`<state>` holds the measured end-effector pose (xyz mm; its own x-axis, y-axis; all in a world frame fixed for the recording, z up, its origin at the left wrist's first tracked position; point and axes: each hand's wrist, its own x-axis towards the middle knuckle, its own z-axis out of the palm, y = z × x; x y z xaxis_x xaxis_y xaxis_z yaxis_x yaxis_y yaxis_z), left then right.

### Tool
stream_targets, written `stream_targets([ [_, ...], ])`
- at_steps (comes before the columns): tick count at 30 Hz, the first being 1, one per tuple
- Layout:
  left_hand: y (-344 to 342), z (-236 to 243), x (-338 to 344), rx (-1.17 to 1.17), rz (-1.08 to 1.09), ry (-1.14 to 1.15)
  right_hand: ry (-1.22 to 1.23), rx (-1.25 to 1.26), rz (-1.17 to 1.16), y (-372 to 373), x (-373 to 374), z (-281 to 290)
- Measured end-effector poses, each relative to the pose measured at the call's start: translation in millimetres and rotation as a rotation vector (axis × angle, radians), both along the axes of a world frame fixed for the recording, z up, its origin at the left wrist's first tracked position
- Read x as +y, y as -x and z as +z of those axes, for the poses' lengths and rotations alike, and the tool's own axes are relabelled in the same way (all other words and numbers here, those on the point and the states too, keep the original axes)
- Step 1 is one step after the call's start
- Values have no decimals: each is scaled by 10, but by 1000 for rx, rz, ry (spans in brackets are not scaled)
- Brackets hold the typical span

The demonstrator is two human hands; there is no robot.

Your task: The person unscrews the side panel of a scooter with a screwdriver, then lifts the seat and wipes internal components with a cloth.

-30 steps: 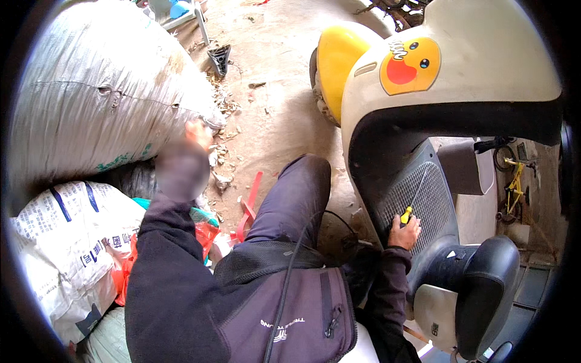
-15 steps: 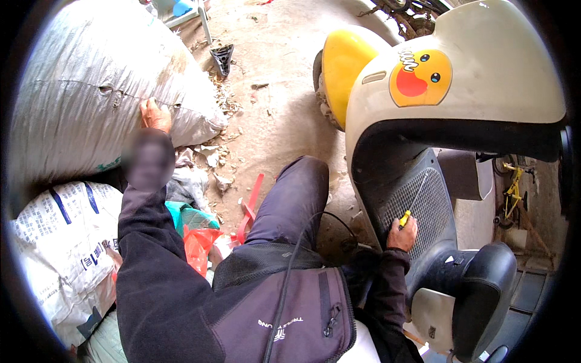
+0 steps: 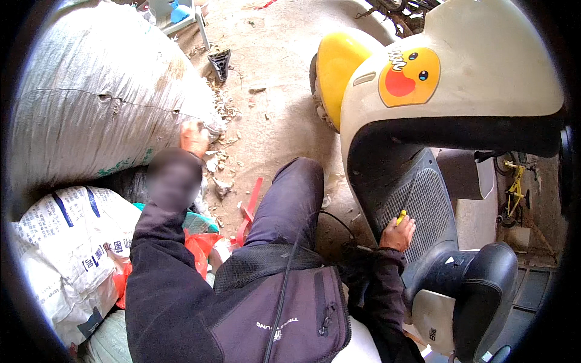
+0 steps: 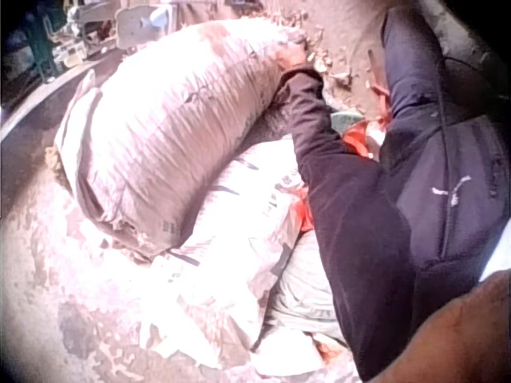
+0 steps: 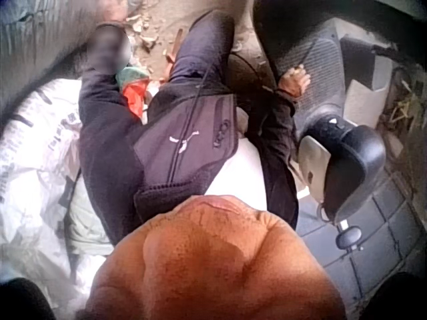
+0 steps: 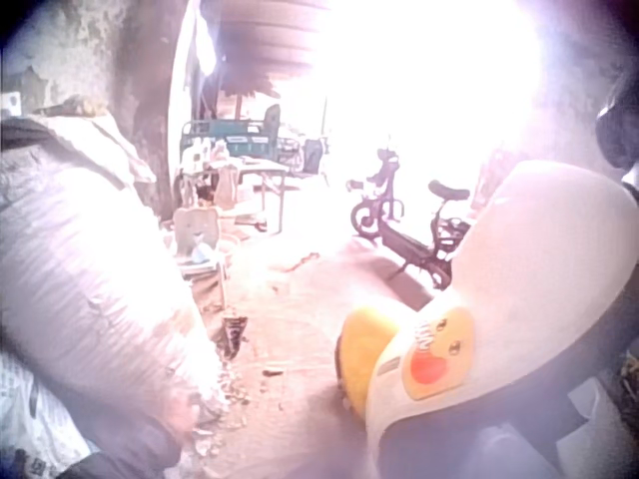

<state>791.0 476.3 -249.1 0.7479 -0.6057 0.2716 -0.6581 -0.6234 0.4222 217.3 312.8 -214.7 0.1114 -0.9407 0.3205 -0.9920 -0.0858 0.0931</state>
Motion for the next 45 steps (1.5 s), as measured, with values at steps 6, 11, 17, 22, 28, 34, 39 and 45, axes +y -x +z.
stream_targets([
  [6,1401,222,-668,98,-455,128,33,29,-26,-1,-8,-20],
  [11,2404,597,-912,111,-789,263,22,4,-37,-69,21,29],
  [17,3253,820,-1115,62,-1081,250,47,-39,-52,-55,37,112],
  [22,3589,937,-1404,25,-1132,147,32,-136,-21,-122,101,137],
  [28,4011,758,-1991,-113,-1178,97,21,-221,21,76,114,151],
  [34,4287,697,-2355,-159,-1258,177,-96,-402,60,192,136,289],
  [39,4368,511,-2387,-301,-1277,244,-77,-600,167,380,147,341],
  [45,4441,544,-2416,-257,-1288,249,-33,-649,133,426,161,296],
])
